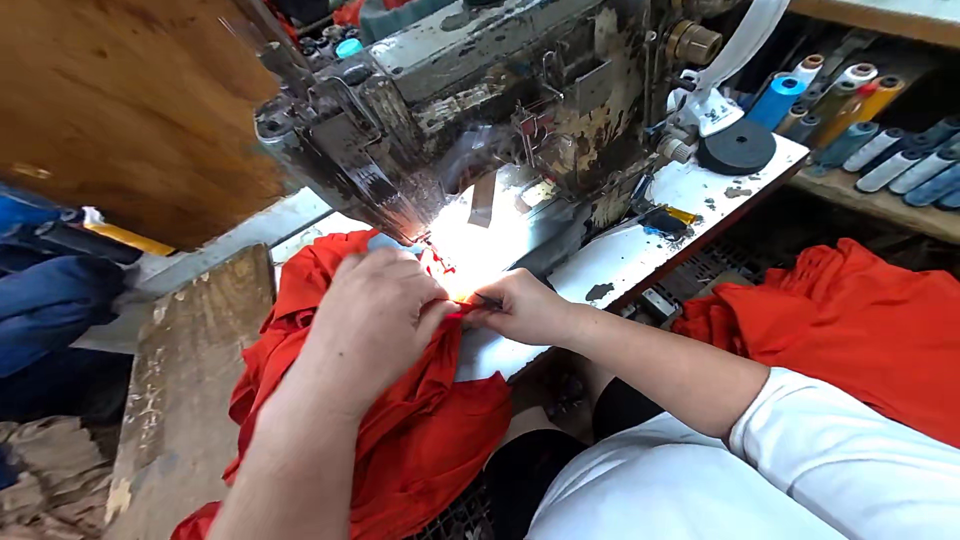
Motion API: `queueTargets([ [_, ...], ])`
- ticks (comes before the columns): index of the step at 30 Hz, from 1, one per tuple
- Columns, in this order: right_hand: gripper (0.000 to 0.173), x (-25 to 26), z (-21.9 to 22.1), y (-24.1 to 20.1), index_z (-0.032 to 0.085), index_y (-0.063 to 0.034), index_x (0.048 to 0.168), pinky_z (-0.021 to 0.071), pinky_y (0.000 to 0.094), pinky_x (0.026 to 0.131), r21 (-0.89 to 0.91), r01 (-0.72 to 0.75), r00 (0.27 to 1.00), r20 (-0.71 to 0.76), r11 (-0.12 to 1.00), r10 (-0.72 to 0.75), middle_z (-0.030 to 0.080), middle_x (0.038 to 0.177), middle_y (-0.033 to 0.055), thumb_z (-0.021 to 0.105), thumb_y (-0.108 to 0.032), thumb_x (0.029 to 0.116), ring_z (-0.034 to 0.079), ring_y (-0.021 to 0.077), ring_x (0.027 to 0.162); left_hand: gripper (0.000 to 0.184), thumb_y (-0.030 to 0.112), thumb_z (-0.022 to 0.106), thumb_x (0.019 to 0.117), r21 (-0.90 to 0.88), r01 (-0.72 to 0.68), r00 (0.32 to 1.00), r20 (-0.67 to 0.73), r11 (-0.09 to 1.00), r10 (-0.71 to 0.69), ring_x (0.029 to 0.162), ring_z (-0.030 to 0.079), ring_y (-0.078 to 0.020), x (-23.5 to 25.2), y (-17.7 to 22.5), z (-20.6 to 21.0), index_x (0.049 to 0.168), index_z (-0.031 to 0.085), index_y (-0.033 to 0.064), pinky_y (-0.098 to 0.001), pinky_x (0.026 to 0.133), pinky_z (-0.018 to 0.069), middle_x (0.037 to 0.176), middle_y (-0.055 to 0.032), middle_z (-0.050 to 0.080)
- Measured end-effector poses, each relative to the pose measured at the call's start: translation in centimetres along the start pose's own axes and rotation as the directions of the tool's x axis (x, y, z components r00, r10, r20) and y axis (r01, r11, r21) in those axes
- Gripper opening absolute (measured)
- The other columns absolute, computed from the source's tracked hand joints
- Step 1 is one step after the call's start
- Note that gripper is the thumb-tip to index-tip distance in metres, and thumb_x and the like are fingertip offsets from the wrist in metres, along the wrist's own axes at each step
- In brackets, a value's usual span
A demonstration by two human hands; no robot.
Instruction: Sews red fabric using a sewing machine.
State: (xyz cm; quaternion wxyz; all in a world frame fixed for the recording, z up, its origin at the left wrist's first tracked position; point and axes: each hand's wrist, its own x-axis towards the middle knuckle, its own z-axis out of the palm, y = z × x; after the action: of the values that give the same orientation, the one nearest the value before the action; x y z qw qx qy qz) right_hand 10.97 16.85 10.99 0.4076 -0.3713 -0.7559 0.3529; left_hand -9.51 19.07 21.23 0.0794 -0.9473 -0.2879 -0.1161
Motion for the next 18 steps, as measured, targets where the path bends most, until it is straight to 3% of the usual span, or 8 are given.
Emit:
queueTargets([
  [1,0.016,-0.4,-0.1,0.0,0.074,0.0005,0.093,0.0582,0.0315,0.074,-0.023,0.026,1.000,-0.001,0.999,-0.026,0.072,0.082,0.0084,0.067,-0.013,0.0983,0.069,0.0117,0.076,0.024,0.036,0.065,0.0919,-0.032,0.028,0.999,-0.018,0.999,-0.028,0.101,0.066,-0.0271,-0.5,0.4,0.9,0.085,0.076,0.0152,-0.0550,0.091,0.0480,0.091,-0.0023,0.072],
  [3,0.018,-1.6,0.0,0.3,0.074,0.0005,0.094,0.0580,0.0344,0.079,-0.105,0.106,0.994,-0.017,0.989,-0.108,0.072,0.089,0.0098,0.062,-0.012,0.0994,0.069,0.0159,0.083,0.022,0.028,0.071,0.0890,-0.053,0.100,0.995,-0.005,0.994,-0.101,0.123,0.061,-0.0346,-1.6,1.0,3.0,0.105,0.077,0.0128,-0.0637,0.109,0.0393,0.114,-0.0087,0.073],
  [5,0.019,-2.8,0.0,0.5,0.075,-0.0007,0.097,0.0592,0.0337,0.081,-0.184,0.157,0.984,-0.054,0.970,-0.169,0.074,0.097,0.0099,0.060,-0.012,0.1011,0.071,0.0165,0.087,0.025,0.018,0.064,0.0905,-0.040,0.124,0.990,-0.063,0.991,-0.127,0.129,0.060,-0.0348,-2.7,1.4,4.9,0.112,0.075,0.0113,-0.0657,0.111,0.0375,0.123,-0.0112,0.071],
  [8,0.018,-3.2,0.1,0.3,0.076,-0.0019,0.098,0.0595,0.0316,0.077,-0.219,0.170,0.977,-0.094,0.961,-0.194,0.075,0.099,0.0091,0.060,-0.011,0.1003,0.072,0.0148,0.085,0.032,0.016,0.054,0.0913,0.006,0.140,0.982,-0.129,0.990,-0.138,0.116,0.064,-0.0352,-3.0,2.0,6.0,0.115,0.076,0.0116,-0.0634,0.102,0.0426,0.113,-0.0138,0.071],
  [10,0.016,-2.7,0.3,0.2,0.077,-0.0021,0.098,0.0596,0.0318,0.078,-0.230,0.168,0.974,-0.108,0.959,-0.197,0.075,0.097,0.0085,0.062,-0.008,0.0984,0.072,0.0150,0.085,0.032,0.017,0.052,0.0900,0.026,0.156,0.983,-0.103,0.987,-0.153,0.106,0.064,-0.0359,-2.5,2.0,5.7,0.110,0.077,0.0122,-0.0603,0.094,0.0437,0.103,-0.0142,0.069],
  [14,0.013,-0.5,0.9,0.7,0.078,-0.0035,0.098,0.0602,0.0369,0.078,-0.238,0.146,0.971,-0.149,0.960,-0.184,0.075,0.091,0.0085,0.065,-0.006,0.0964,0.073,0.0178,0.085,0.026,0.013,0.055,0.0900,0.071,0.259,0.965,0.020,0.963,-0.261,0.111,0.065,-0.0352,-0.6,0.5,4.8,0.103,0.077,0.0116,-0.0616,0.097,0.0434,0.106,-0.0128,0.071],
  [18,0.018,0.9,1.2,0.7,0.078,-0.0059,0.104,0.0586,0.0432,0.071,-0.251,0.060,0.980,-0.171,0.966,-0.106,0.074,0.082,0.0086,0.063,-0.013,0.1006,0.072,0.0207,0.076,0.017,0.006,0.058,0.0898,0.089,0.368,0.929,0.012,0.926,-0.370,0.115,0.062,-0.0389,0.3,-0.8,5.6,0.096,0.074,0.0037,-0.0631,0.097,0.0425,0.109,-0.0179,0.069],
])
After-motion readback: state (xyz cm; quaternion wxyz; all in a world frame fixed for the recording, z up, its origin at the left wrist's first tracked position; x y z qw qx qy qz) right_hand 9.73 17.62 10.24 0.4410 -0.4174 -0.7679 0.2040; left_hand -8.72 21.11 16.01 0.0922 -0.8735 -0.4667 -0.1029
